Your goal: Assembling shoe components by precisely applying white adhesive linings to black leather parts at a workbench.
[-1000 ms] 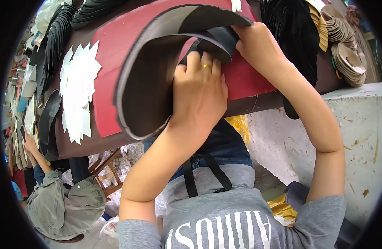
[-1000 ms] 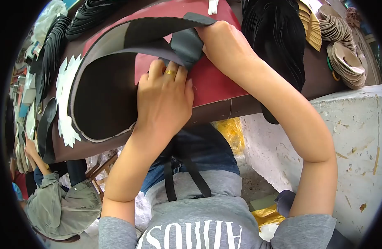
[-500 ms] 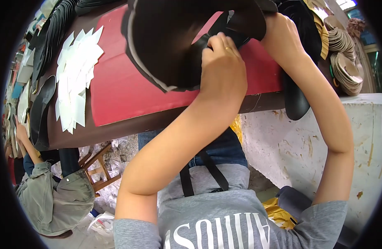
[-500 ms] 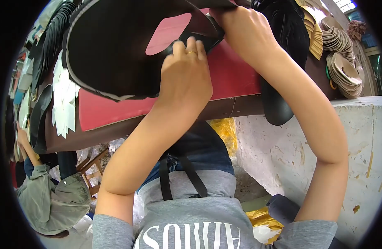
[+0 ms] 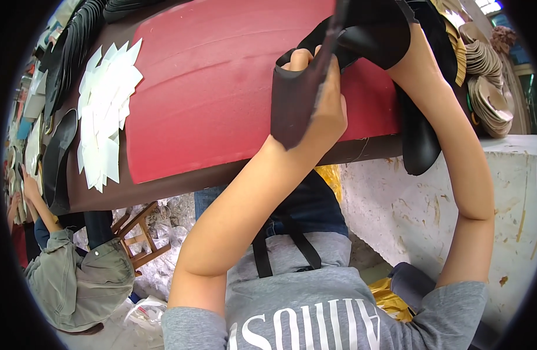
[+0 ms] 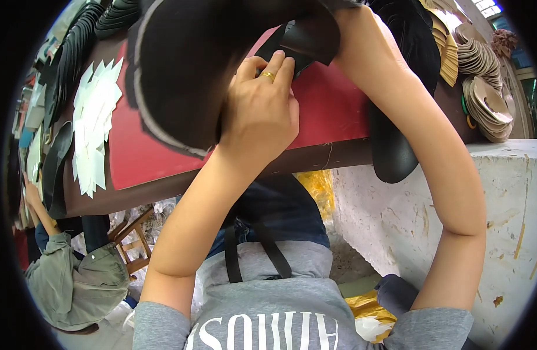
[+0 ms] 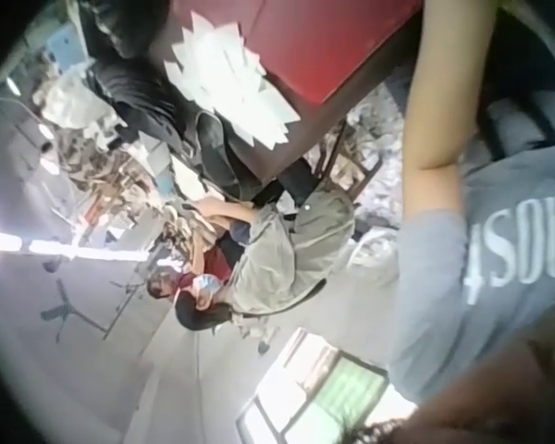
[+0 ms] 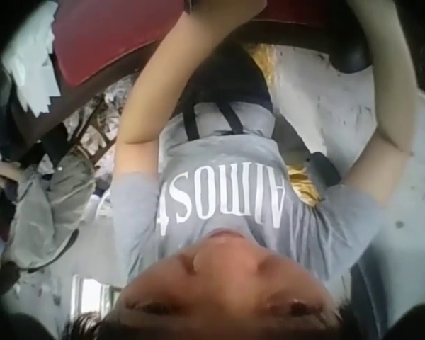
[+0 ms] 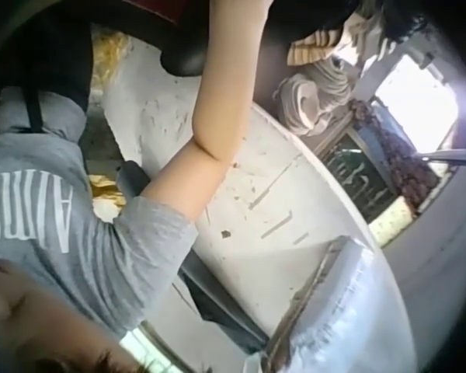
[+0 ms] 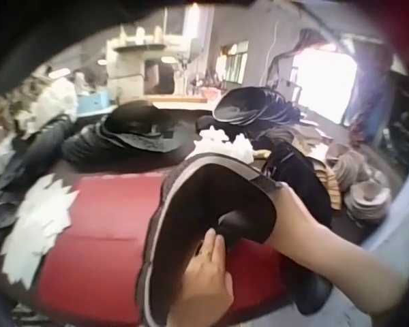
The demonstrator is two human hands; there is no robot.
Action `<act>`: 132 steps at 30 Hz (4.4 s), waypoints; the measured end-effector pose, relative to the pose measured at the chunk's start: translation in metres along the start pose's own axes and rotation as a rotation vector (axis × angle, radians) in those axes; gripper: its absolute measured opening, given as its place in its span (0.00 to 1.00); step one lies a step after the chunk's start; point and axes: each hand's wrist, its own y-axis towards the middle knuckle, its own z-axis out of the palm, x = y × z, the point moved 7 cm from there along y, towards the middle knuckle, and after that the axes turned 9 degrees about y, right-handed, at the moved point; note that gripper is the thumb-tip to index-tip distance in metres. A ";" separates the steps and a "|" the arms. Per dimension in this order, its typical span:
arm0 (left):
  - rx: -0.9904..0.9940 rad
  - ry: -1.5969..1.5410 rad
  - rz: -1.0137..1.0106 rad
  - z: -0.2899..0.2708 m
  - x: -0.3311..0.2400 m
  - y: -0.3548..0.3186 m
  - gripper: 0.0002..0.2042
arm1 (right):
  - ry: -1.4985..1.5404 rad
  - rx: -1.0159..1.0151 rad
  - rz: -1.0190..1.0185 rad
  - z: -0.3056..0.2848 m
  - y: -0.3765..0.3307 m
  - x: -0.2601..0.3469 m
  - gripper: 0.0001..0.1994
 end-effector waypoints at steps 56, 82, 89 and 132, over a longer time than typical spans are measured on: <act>0.346 1.165 0.551 -0.014 -0.027 -0.010 0.06 | 0.787 -0.571 0.094 0.013 -0.058 0.037 0.10; 0.332 1.055 0.536 -0.029 -0.033 -0.003 0.05 | 0.524 -0.472 0.060 -0.003 -0.061 0.063 0.08; 0.269 1.029 0.556 -0.038 -0.037 -0.006 0.09 | 0.397 -0.421 0.044 -0.006 -0.058 0.069 0.08; 0.377 1.256 0.645 -0.027 -0.037 -0.023 0.18 | 0.693 -0.733 0.068 -0.003 -0.072 0.051 0.08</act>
